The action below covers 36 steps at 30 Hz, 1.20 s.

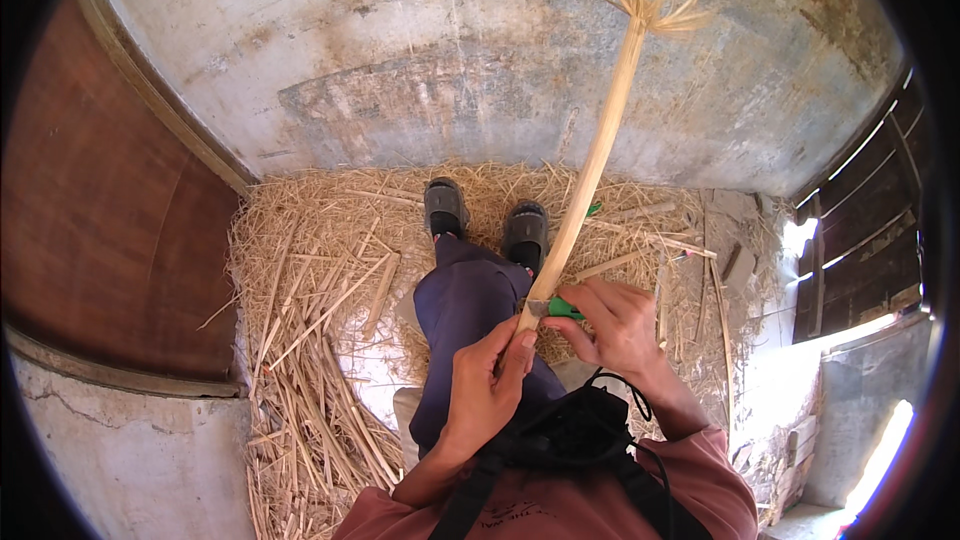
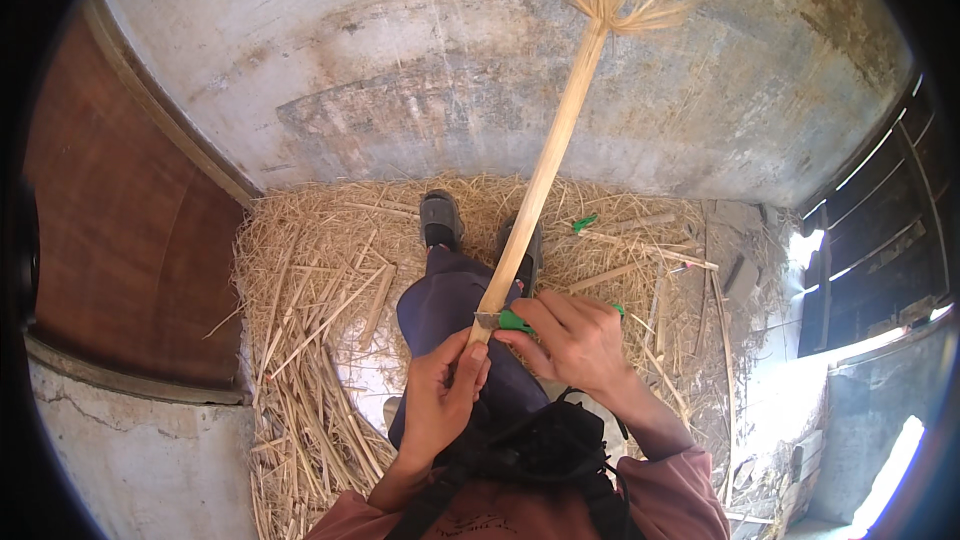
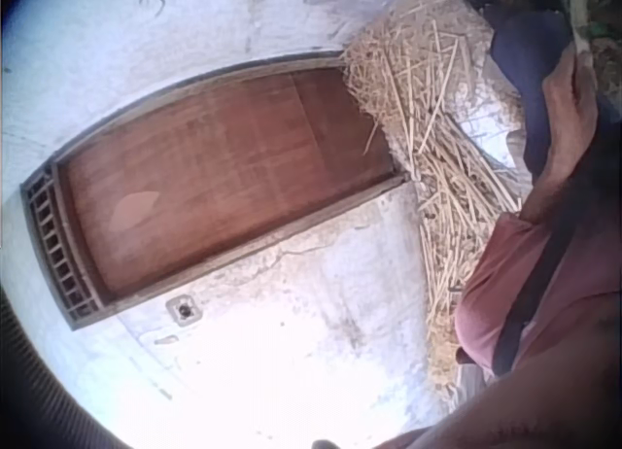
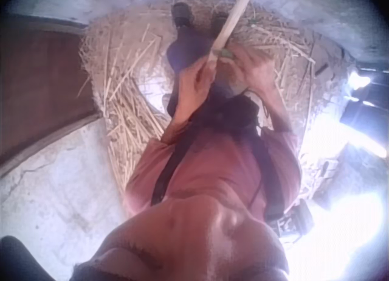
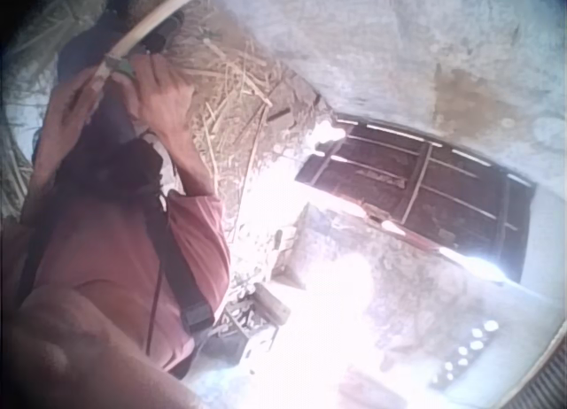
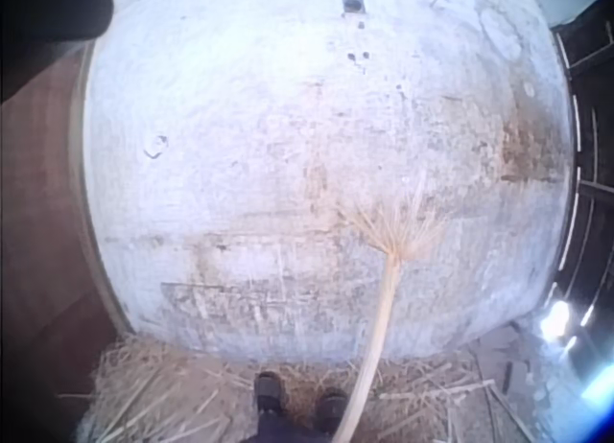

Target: The person shaves a wood stick with a utility knife, creating a frayed decorative end by slicing thin strips of wood without detaching them.

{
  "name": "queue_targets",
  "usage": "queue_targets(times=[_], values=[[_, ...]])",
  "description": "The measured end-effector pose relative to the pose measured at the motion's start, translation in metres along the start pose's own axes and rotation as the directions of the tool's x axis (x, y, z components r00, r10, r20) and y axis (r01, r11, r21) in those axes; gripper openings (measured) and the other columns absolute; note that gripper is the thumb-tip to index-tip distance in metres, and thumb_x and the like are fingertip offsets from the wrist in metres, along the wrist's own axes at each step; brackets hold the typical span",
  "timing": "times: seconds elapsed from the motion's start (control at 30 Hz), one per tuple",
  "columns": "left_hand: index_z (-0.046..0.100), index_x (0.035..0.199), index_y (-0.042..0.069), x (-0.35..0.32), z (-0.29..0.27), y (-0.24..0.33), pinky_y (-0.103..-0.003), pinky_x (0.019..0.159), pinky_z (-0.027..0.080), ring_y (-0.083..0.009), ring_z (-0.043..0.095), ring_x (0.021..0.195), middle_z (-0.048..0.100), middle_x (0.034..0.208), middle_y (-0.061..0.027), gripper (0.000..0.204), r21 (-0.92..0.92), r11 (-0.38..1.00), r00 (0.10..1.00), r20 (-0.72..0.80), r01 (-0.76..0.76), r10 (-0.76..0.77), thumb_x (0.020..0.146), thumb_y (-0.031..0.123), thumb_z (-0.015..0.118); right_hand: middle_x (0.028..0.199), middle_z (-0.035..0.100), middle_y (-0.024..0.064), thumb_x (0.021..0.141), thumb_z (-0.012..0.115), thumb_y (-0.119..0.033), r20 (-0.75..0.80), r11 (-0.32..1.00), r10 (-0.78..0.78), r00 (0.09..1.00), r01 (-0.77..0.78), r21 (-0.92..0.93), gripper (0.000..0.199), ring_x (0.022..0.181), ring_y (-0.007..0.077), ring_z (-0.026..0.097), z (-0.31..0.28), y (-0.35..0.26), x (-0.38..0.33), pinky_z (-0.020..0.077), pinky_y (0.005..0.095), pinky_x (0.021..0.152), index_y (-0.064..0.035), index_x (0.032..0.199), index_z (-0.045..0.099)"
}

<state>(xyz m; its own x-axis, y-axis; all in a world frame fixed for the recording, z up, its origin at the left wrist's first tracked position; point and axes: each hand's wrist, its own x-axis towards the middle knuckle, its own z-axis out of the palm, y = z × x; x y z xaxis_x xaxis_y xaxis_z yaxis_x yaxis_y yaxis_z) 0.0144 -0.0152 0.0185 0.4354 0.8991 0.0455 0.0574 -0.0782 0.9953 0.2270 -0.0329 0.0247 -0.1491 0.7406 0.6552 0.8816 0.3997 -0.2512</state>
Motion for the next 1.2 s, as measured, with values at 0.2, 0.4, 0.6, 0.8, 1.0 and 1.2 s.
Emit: queue_targets(times=[0.2,0.4,0.6,0.8,1.0,1.2], values=[[0.074,0.135,-0.001,-0.022,-0.012,0.006,-0.021,0.057,0.038,-0.0024,0.051,0.065,0.059,0.075,0.0037,0.030,0.024,0.998,0.998,0.030,0.051,-0.052,0.116,0.017,0.060,0.071,0.067,0.0027,0.102,0.079,-0.035,-0.185,0.889,0.412,0.892,-0.438,-0.134,0.028,0.058,0.0185,0.062,-0.010,0.065,-0.015,0.0481,0.0372,0.054,-0.0077,0.108,0.077],[0.071,0.143,0.000,-0.020,-0.010,-0.004,-0.021,0.057,0.040,-0.0025,0.051,0.065,0.061,0.082,0.0017,0.033,-0.171,0.974,0.988,0.071,0.151,-0.140,0.116,0.017,0.061,0.077,0.068,0.0090,0.115,0.061,-0.040,-0.271,0.812,0.581,0.767,-0.569,0.132,0.040,0.064,0.0117,0.055,-0.037,0.099,-0.018,0.0428,0.0354,0.057,-0.0032,0.115,0.075],[0.071,0.144,-0.002,0.003,0.000,-0.010,-0.021,0.059,0.043,-0.0030,0.054,0.070,0.063,0.095,-0.0007,0.034,-0.133,0.988,0.997,-0.021,-0.074,0.072,0.115,0.015,0.063,0.086,0.071,0.0097,0.096,0.085,-0.028,-0.025,0.957,0.193,0.981,-0.182,0.224,0.029,0.069,0.0270,0.073,-0.006,0.020,-0.015,0.0554,0.0385,0.060,-0.0045,0.108,0.074],[0.074,0.133,-0.004,0.004,0.003,-0.012,-0.021,0.060,0.042,-0.0033,0.053,0.071,0.062,0.093,-0.0004,0.027,-0.073,0.991,0.994,-0.007,-0.109,0.109,0.113,0.012,0.067,0.083,0.066,0.0032,0.091,0.088,-0.034,0.035,0.995,0.001,0.999,-0.005,0.103,0.033,0.065,0.0236,0.070,-0.007,-0.004,-0.004,0.0542,0.0376,0.057,-0.0077,0.106,0.074],[0.074,0.127,-0.009,0.004,0.008,0.000,-0.024,0.062,0.040,-0.0064,0.051,0.072,0.058,0.088,-0.0016,0.023,0.048,0.981,0.978,-0.085,-0.188,0.191,0.110,0.007,0.070,0.082,0.065,0.0023,0.091,0.088,-0.034,0.013,0.999,0.003,1.000,-0.004,0.053,0.033,0.064,0.0225,0.070,-0.007,-0.004,-0.001,0.0535,0.0368,0.056,-0.0078,0.106,0.074],[0.073,0.140,-0.005,0.006,0.008,-0.007,-0.027,0.060,0.040,-0.0083,0.051,0.070,0.060,0.084,-0.0046,0.035,0.108,0.964,0.960,-0.110,-0.245,0.256,0.105,0.001,0.073,0.082,0.066,0.0022,0.089,0.089,-0.034,0.010,0.999,0.012,1.000,-0.013,0.047,0.033,0.064,0.0227,0.070,-0.005,-0.003,0.000,0.0534,0.0366,0.056,-0.0088,0.105,0.075]])
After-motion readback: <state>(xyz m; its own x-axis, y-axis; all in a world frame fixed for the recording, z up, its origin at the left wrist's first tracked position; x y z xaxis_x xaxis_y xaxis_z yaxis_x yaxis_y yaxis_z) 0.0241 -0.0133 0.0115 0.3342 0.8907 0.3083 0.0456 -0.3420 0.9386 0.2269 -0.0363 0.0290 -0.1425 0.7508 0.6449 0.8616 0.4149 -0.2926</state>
